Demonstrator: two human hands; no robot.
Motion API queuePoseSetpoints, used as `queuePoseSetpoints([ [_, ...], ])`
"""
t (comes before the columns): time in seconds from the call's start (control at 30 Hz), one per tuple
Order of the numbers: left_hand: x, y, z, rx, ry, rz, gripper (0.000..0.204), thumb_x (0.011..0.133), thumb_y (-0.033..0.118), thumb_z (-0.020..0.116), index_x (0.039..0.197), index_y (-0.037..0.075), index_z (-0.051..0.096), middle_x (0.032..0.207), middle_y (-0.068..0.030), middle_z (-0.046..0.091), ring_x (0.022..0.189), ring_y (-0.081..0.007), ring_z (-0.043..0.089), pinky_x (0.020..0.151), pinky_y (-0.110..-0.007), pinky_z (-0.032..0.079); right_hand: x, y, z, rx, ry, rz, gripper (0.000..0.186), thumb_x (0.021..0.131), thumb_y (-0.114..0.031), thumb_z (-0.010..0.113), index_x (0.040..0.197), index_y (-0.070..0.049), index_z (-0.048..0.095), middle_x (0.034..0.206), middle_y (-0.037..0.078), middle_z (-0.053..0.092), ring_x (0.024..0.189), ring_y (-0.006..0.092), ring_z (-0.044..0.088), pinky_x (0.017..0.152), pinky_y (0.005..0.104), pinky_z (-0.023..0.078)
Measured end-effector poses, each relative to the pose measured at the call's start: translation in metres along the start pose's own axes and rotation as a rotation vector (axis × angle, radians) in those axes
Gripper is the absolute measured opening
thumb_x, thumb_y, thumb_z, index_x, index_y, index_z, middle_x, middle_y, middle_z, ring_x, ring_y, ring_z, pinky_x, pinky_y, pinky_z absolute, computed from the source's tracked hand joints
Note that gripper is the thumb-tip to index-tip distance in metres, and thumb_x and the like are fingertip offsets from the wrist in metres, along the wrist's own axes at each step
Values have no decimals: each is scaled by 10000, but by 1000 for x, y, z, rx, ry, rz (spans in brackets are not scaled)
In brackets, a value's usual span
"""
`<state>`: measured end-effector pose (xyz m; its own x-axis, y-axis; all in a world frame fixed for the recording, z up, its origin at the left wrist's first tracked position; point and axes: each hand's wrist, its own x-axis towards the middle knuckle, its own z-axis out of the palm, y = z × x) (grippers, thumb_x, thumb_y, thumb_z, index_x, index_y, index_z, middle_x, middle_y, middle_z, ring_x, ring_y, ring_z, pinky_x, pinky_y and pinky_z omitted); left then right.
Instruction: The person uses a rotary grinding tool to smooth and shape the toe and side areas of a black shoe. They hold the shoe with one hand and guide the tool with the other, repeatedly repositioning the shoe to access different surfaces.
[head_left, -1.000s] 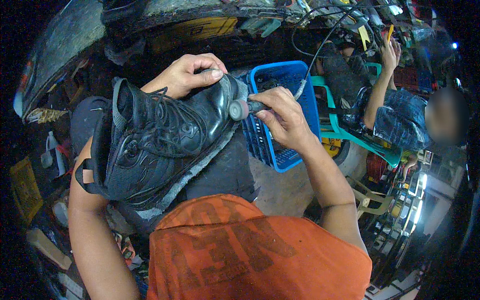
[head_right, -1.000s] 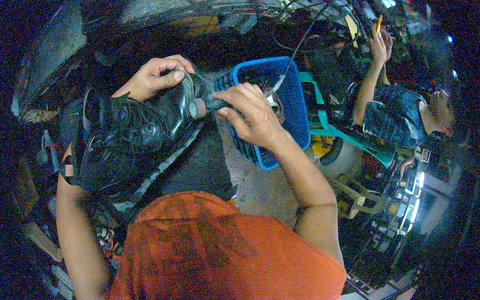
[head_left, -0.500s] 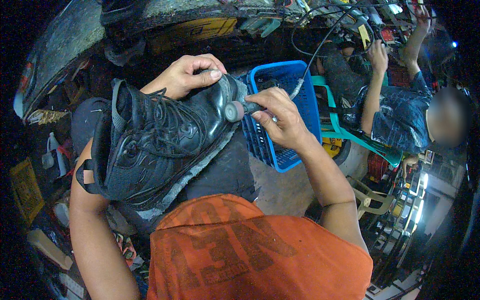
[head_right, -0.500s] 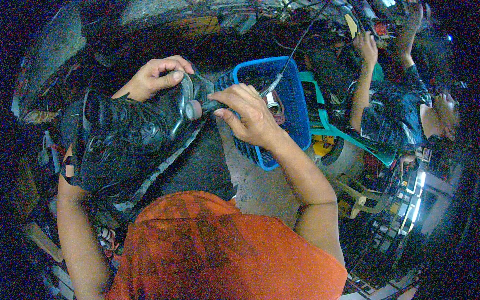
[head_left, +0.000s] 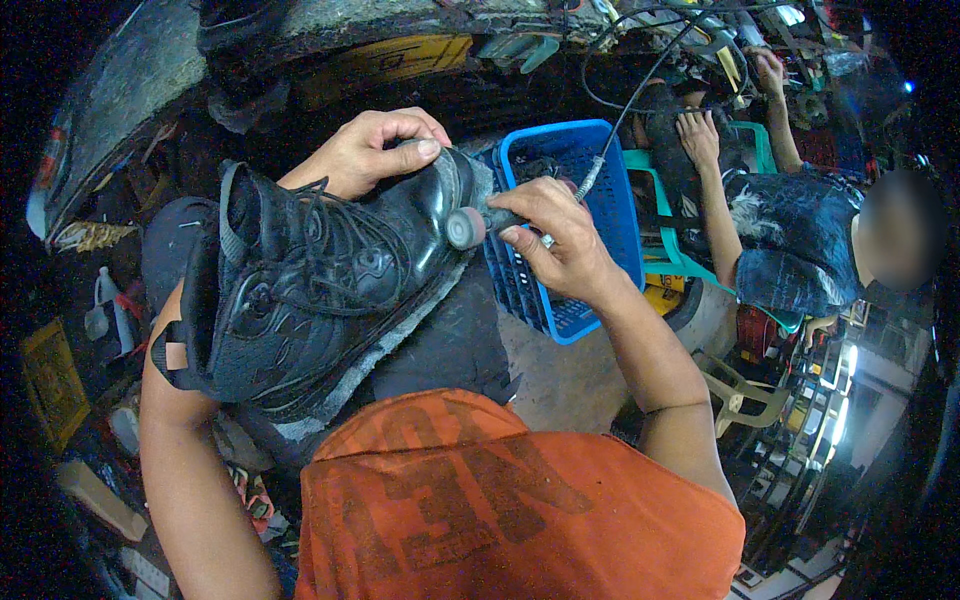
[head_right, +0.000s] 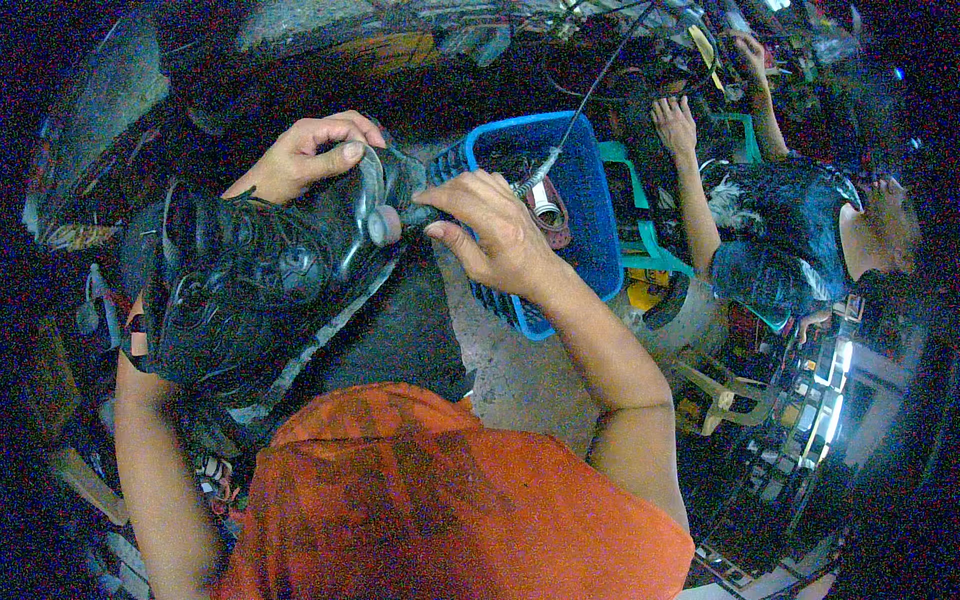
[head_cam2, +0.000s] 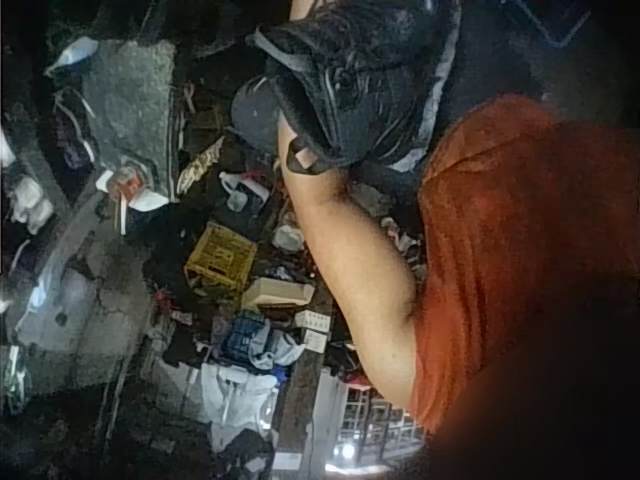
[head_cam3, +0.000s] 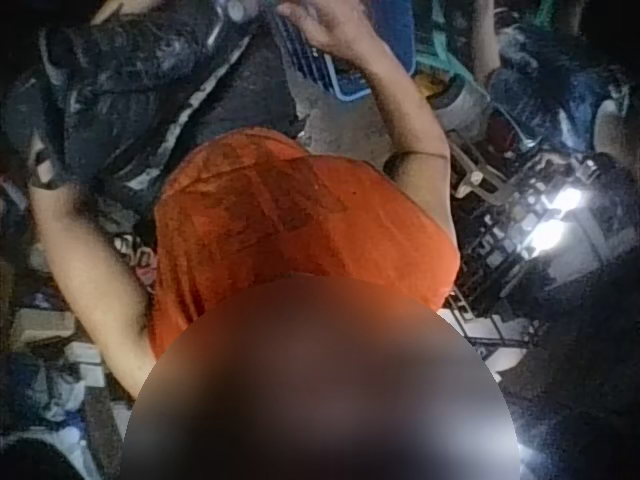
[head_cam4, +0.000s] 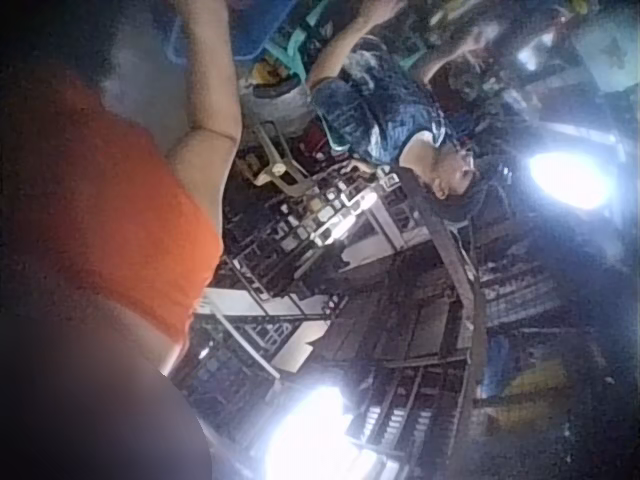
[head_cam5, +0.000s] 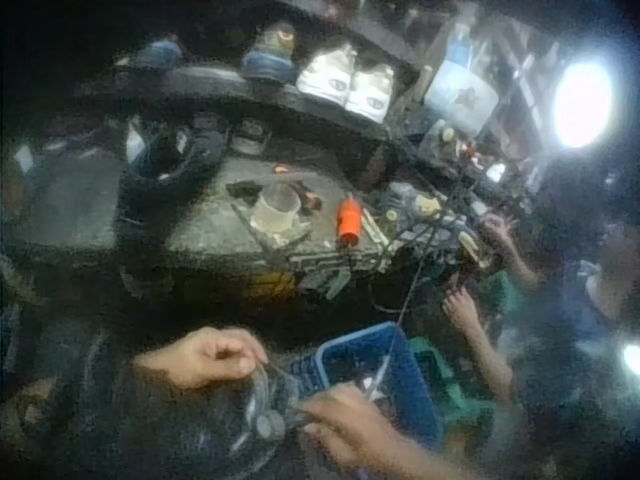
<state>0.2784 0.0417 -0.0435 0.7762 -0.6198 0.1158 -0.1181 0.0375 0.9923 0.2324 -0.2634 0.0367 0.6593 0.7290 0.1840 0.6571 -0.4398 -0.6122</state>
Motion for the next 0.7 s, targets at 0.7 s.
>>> queuePoseSetpoints([
  [0.7, -3, -8, 3, -100, 92, -36, 344, 1079, 311, 667, 1180, -11, 734, 1147, -18, 663, 1056, -113, 597, 972, -294, 461, 2, -6, -4, -102, 30, -23, 337, 948, -217, 750, 1262, -96, 728, 1062, 115, 686, 1011, 339, 642, 849, 451, 465],
])
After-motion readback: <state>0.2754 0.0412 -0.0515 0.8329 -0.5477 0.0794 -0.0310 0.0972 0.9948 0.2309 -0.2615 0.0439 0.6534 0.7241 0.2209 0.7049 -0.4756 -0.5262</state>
